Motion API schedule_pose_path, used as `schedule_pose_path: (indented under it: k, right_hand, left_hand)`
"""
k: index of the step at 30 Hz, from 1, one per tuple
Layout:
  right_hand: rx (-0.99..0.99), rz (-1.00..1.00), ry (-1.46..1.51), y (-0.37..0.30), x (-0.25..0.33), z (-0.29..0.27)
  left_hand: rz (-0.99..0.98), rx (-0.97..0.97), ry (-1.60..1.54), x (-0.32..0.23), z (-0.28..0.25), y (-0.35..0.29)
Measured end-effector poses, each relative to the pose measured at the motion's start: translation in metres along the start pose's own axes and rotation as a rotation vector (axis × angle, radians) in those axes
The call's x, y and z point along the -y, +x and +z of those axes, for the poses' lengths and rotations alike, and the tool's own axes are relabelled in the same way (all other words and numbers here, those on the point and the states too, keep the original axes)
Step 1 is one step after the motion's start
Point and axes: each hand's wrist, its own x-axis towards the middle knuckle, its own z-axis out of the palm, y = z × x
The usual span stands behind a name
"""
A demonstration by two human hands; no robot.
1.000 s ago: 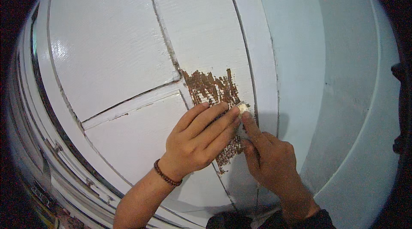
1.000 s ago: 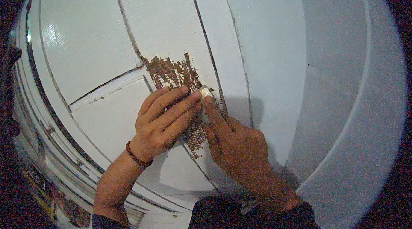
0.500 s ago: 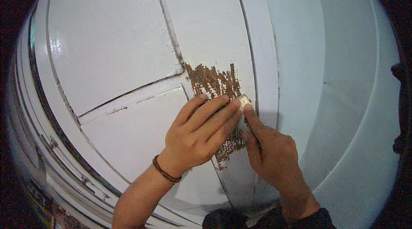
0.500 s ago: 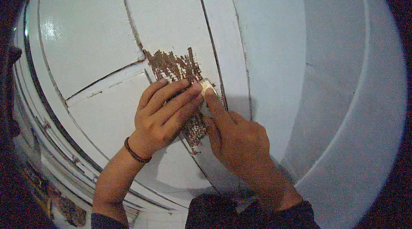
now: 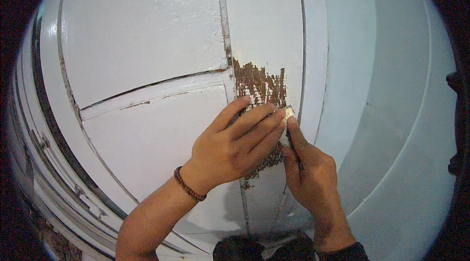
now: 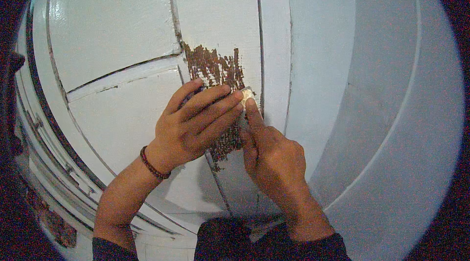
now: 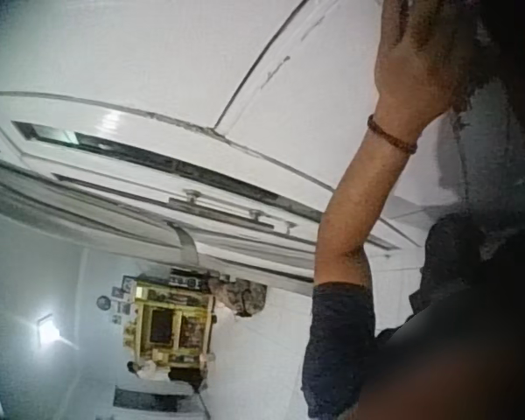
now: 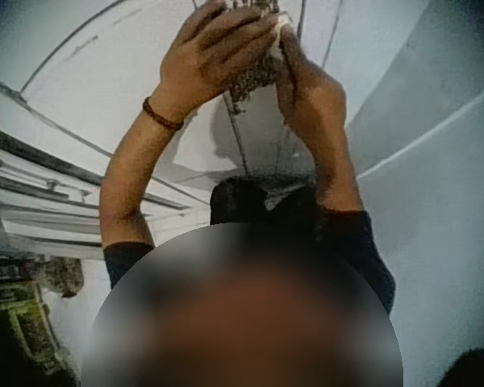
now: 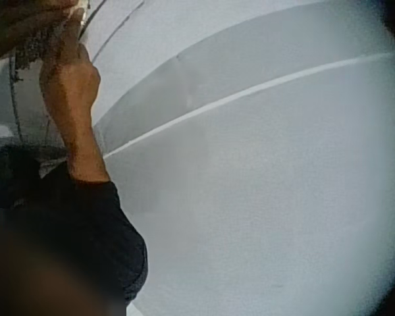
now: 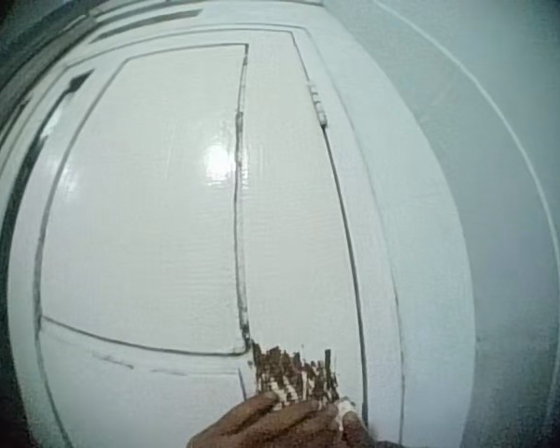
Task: The person uses a metal scraper to remove brown paint from a white curved surface. The person holds the scraper with both hands and scrapes the paint in a repetitive motion.
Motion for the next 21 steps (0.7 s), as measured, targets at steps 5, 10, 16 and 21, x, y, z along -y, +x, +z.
schedule_pose_path:
  k: [5,10,16,21]
  right_hand:
    - [0.027,0.065,-0.02,0.001,0.003,0.0]
    - [0.059,0.086,-0.034,0.0,-0.002,0.004]
    - [0.006,0.033,-0.019,0.001,-0.004,0.009]
    - [-0.033,0.058,0.084,0.005,0.001,0.004]
  left_hand:
    - [0.01,-0.017,0.008,0.0,0.003,-0.001]
    - [0.019,-0.044,0.007,0.0,0.006,-0.002]
    - [0.015,-0.057,0.025,0.0,0.008,-0.003]
    - [-0.04,-0.06,0.04,-0.002,0.007,-0.002]
